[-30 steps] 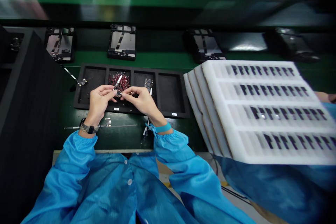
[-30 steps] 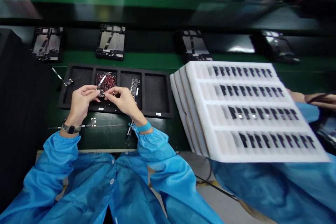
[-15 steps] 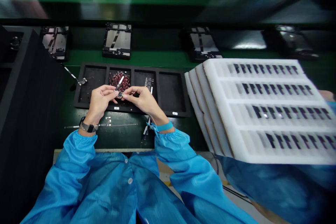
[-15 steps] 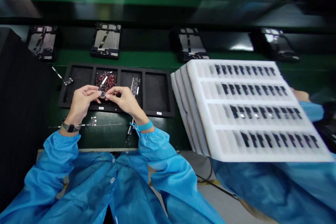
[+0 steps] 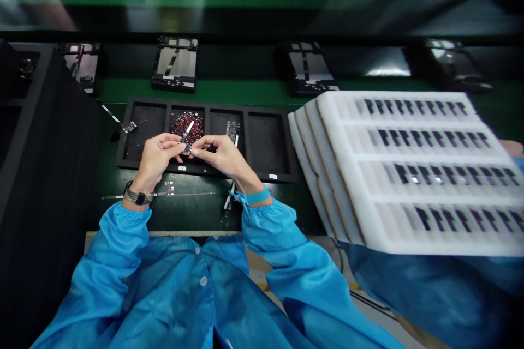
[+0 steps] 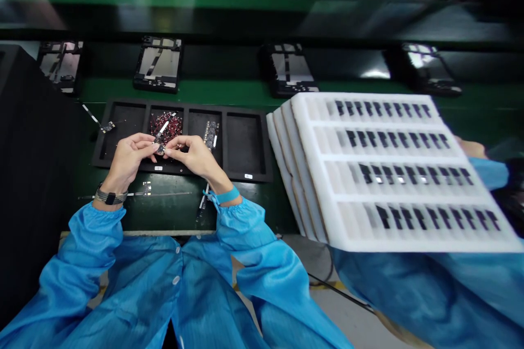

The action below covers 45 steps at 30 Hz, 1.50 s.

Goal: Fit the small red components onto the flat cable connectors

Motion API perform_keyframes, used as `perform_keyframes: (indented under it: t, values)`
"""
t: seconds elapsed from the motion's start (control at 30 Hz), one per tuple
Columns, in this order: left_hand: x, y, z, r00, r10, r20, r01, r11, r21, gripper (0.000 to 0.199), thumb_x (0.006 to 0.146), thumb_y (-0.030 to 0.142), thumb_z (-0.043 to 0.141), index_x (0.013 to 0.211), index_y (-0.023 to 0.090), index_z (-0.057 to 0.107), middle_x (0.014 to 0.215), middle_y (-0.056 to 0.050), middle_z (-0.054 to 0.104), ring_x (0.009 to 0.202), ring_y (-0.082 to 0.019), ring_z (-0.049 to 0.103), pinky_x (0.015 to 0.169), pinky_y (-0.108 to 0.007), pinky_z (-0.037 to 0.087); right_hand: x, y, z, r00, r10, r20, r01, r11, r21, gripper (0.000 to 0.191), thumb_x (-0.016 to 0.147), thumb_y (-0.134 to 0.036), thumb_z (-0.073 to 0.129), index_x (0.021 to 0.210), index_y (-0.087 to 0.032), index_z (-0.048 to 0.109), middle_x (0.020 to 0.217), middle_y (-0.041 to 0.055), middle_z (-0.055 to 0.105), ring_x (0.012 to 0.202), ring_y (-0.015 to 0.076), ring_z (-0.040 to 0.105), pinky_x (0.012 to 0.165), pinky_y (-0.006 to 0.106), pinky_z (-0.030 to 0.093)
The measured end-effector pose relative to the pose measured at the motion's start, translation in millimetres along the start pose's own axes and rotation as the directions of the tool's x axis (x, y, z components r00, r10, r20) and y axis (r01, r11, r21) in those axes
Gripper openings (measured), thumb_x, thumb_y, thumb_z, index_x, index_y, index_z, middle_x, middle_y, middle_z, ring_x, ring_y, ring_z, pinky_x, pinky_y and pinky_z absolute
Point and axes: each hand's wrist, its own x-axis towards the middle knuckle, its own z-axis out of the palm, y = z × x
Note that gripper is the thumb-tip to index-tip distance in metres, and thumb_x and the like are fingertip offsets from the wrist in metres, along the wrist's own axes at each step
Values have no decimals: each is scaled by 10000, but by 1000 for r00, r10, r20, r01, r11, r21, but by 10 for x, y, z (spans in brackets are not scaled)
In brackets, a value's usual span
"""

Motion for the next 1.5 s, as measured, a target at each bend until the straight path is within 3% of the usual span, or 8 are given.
perform_keyframes:
  t: [0.2, 0.37, 0.6, 0.8, 1.0, 1.17, 1.33, 1.5]
  values:
    - [3, -22, 11, 998, 38, -57, -40, 998, -44, 382, 608, 302, 943, 864, 132, 718, 758, -56, 763, 598, -151, 672, 565, -264, 535, 5, -29, 25, 997, 3, -73, 0, 999, 39, 249, 828, -407, 827, 889, -169, 783, 848, 53, 778, 722, 160, 638, 662, 297, 477]
    - [48, 195, -10, 904, 347, -251, -324, 937, 130, 267, 761, 277, 833, 978, 146, 750, 945, -99, 803, 784, -186, 734, 595, -247, 532, 67, 74, -143, 976, 112, -186, -57, 959, 279, 218, 806, -290, 756, 994, -186, 719, 837, 6, 713, 543, 90, 477, 521, 268, 387]
    - [1112, 789, -97, 644, 762, -64, -371, 385, 845, 290, 956, 124, 586, 1200, 189, 729, 1200, -115, 743, 1210, -296, 662, 1068, -412, 507, 139, 239, -305, 997, 55, -59, -17, 859, 512, 312, 819, -236, 752, 1102, -198, 628, 1001, 76, 807, 732, 163, 691, 669, 312, 556]
    - [1863, 752, -48, 884, 421, 203, -209, -31, 977, 322, 923, 46, 457, 1045, 87, 752, 1048, -236, 716, 1221, -378, 592, 1042, -460, 423, 230, 392, -311, 995, 89, -52, -45, 829, 558, 427, 821, -409, 878, 1023, -213, 557, 1013, 121, 831, 792, 212, 786, 667, 328, 618]
    - [1877, 680, -144, 947, 281, 157, -161, -11, 987, 339, 862, 113, 612, 1152, 89, 786, 1053, -235, 733, 1077, -387, 647, 986, -493, 451, 256, 394, -358, 992, 105, -69, -54, 851, 522, 441, 806, -462, 889, 975, -197, 580, 1047, 151, 829, 786, 206, 800, 633, 301, 623]
    - [1432, 910, -318, 906, 398, 143, -264, 269, 926, 250, 849, 141, 708, 1075, 135, 812, 1018, -153, 765, 995, -318, 665, 992, -420, 474, 223, 348, -329, 988, 120, -94, -56, 860, 507, 444, 769, -484, 907, 938, -196, 615, 996, 118, 834, 770, 203, 796, 592, 273, 597]
    - [52, 838, -438, 926, 311, 215, -357, 532, 768, 111, 867, 286, 782, 913, 195, 827, 911, -75, 776, 858, -246, 692, 839, -319, 523, 196, 343, -335, 981, 102, -163, -20, 896, 443, 407, 776, -477, 902, 909, -195, 640, 941, 93, 828, 714, 171, 748, 568, 257, 557]
    - [-929, 149, -492, 952, 133, 277, -307, 440, 844, 156, 908, 308, 750, 1031, 229, 804, 1095, -92, 775, 1069, -310, 684, 997, -437, 522, 177, 313, -264, 982, 80, -168, -9, 922, 386, 362, 785, -452, 869, 920, -192, 657, 852, 56, 796, 586, 118, 634, 515, 248, 486]
